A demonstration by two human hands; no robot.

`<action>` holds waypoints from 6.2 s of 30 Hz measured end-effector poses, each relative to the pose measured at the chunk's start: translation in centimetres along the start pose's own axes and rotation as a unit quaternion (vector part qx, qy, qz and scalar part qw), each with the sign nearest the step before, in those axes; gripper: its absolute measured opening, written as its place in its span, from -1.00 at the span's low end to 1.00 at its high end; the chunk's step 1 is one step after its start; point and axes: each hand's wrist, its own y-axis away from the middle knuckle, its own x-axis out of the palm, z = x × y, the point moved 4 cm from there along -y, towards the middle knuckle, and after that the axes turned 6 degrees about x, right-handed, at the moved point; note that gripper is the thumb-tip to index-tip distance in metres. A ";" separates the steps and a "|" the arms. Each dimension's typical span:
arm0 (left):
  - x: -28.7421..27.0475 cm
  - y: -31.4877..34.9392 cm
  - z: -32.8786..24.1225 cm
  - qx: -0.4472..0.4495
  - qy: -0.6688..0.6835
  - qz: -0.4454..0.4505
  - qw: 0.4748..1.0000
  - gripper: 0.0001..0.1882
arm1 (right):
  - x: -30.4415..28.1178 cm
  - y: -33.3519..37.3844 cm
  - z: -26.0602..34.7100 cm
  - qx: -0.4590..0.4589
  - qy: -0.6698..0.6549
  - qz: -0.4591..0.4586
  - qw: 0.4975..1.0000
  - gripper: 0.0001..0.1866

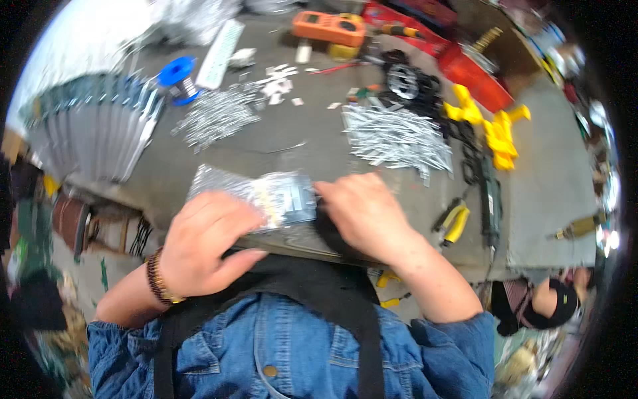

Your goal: Assemble the internal wiring and casing of a yellow plastic handheld device.

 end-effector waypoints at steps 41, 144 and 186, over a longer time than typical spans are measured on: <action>6.7 -6.7 2.0 -0.065 0.071 0.040 0.995 -0.22 | 0.8 3.2 -0.6 0.092 -0.264 -0.070 0.958 -0.71; 5.0 -4.4 1.8 -0.306 0.644 -0.256 0.653 -0.54 | -3.2 1.3 -3.2 0.143 -0.684 -0.092 0.709 -0.83; 4.7 -3.9 1.6 -0.124 0.377 -0.219 0.891 -0.65 | -8.4 0.3 3.0 0.064 -0.233 -0.282 0.929 -0.80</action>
